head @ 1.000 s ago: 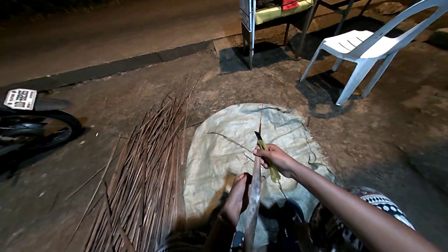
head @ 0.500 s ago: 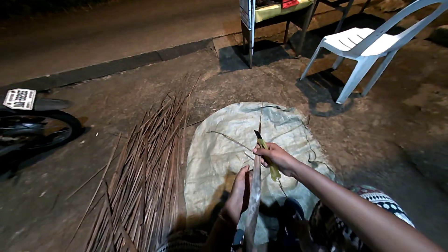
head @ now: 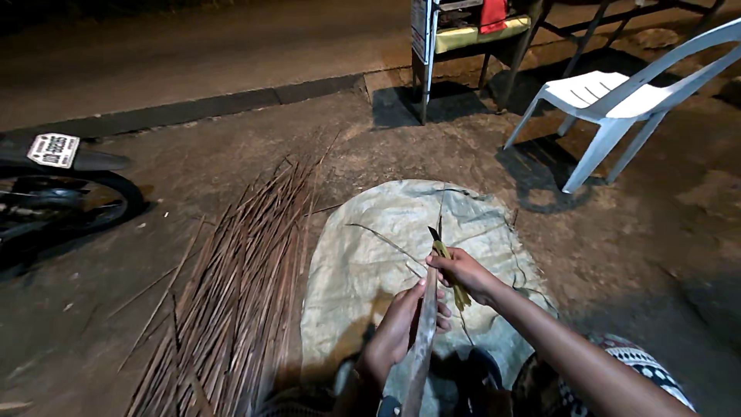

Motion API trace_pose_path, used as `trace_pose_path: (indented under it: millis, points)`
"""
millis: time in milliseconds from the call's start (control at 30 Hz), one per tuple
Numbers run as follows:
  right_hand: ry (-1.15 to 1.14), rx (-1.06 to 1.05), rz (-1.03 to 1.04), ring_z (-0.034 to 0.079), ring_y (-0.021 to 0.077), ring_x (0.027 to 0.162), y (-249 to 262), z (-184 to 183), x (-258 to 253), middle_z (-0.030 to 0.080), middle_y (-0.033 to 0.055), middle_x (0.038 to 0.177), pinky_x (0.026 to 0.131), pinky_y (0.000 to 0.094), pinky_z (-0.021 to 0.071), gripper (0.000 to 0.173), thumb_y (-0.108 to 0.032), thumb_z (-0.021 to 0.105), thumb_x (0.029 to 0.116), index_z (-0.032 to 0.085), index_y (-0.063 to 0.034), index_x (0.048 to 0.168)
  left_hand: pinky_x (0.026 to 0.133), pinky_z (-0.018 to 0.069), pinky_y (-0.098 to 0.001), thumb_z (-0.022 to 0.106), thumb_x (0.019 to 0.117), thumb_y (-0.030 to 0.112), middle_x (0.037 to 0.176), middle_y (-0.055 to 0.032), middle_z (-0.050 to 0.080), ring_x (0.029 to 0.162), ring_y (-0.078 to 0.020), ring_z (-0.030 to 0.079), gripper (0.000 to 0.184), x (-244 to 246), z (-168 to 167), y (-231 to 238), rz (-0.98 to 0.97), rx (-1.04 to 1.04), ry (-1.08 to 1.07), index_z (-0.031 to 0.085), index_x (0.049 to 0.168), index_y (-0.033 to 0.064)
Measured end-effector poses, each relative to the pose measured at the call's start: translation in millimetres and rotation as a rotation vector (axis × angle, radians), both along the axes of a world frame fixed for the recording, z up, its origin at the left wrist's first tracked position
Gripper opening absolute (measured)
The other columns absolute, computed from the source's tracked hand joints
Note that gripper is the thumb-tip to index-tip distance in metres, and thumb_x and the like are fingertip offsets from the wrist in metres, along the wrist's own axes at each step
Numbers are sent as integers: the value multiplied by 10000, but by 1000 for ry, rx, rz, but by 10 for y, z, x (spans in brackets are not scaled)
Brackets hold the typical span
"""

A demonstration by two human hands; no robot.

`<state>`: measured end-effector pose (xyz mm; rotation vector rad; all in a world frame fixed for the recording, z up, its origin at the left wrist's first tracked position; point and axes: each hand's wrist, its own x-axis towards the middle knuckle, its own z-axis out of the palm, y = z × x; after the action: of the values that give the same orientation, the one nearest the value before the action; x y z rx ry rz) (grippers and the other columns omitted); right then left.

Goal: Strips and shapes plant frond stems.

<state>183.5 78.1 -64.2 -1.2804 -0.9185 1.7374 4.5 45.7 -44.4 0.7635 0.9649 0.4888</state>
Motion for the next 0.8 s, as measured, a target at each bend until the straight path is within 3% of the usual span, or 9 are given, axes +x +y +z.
trace_pose_path:
  millis: [133,233,267,333,400,467,567,633,800]
  points:
    - [4,34,-12,504,34,485,10,-10,-10,556,-39,597,499,181,440,358,-227,349,1131,605,-30,978,803,610,-373,326,1129,182,738,-4,635,693,-141,672,359,-39,-36,17,106,31,-5,631,1089,-3]
    - [-300,264,76,497,28,515,41,-93,43,545,-48,632,531,203,440,313,-166,370,1101,633,-13,1027,777,610,-366,300,1134,169,663,25,539,617,-119,612,357,-60,-19,66,175,38,14,601,1039,3]
    - [-487,357,146,525,81,571,43,-113,60,565,2,692,584,262,467,289,-140,407,1076,655,7,1080,765,611,-359,292,1135,169,648,27,524,598,-116,601,364,-66,-19,73,181,46,15,596,1019,5]
    - [-794,467,340,648,316,778,4,-42,26,659,191,873,757,497,526,251,-80,485,1022,650,50,1160,726,607,-331,274,1138,174,626,29,507,563,-108,584,375,-60,-18,73,164,79,42,576,988,12]
    - [-925,508,488,672,434,924,-62,44,-67,674,268,984,837,602,510,219,-49,515,1009,628,68,1157,662,595,-292,271,1137,170,608,34,497,523,-93,562,372,-42,-23,67,152,107,86,560,959,18]
    - [-986,505,504,676,440,950,-89,42,-122,676,265,1005,836,598,516,203,-38,505,1014,618,60,1152,595,572,-256,278,1139,183,594,34,475,490,-83,535,372,-40,-19,65,137,114,134,546,939,21]
    - [-1043,405,459,674,451,1021,-22,42,-69,677,270,1083,882,596,518,248,-37,482,1035,591,37,1245,535,529,-209,277,1140,198,588,45,451,468,-60,503,359,-68,-22,39,83,138,171,519,927,39]
    - [-1021,450,414,680,445,991,-20,56,-3,685,264,1061,866,589,520,268,-28,502,1018,602,32,1259,511,516,-200,274,1139,201,572,53,439,451,-53,484,366,-75,-19,13,88,160,168,514,906,51]
    - [-968,626,530,695,438,962,-151,82,-113,704,249,1040,837,602,528,248,-43,534,1003,648,28,1210,565,561,-234,248,1111,86,567,63,428,449,-53,479,319,-84,12,24,202,218,143,515,940,51]
